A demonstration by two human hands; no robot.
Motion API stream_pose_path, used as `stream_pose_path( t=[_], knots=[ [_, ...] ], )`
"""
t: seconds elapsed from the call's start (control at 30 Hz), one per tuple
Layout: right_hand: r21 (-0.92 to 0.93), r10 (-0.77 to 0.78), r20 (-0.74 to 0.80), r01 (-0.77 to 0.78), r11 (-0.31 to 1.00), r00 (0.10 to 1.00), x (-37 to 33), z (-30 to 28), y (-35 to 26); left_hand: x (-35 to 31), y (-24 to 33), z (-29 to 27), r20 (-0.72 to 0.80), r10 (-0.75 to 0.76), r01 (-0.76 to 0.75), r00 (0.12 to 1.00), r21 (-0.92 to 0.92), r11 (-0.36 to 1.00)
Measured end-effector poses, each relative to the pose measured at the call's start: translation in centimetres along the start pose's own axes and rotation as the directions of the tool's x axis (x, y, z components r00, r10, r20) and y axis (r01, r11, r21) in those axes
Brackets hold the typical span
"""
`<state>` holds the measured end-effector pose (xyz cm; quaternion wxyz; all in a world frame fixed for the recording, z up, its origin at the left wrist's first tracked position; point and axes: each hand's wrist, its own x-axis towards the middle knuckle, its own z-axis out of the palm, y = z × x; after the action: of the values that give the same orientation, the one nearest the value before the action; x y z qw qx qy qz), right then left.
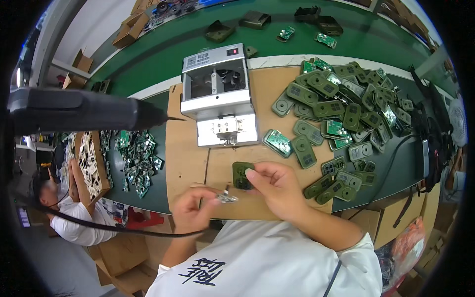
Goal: The user is assembling electronic units by placing circuit boards into plastic housings and securing them with an electric screwdriver.
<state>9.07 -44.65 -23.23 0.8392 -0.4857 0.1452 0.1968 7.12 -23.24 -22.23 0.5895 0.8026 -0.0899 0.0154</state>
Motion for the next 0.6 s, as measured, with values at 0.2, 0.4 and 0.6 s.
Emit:
stream_pose_path(
  t=[0.2,0.4,0.6],
  knots=[
    [-0.047,-0.157,0.078,0.161,0.986,0.985,-1.5,-1.0,0.0,0.8,0.7,3.8,-0.012,-0.118,0.113,0.993,-0.21,0.971],
    [-0.256,-0.428,0.269,0.492,0.832,0.863,-2.0,-1.4,-1.7,1.2,1.0,4.4,0.06,-0.249,0.256,0.967,-0.279,0.926],
    [-0.579,-0.498,0.437,0.658,0.481,0.749,-1.6,-2.2,-3.2,3.4,2.7,4.1,-0.112,0.0,-0.022,0.994,-0.193,0.981]
  ],
)
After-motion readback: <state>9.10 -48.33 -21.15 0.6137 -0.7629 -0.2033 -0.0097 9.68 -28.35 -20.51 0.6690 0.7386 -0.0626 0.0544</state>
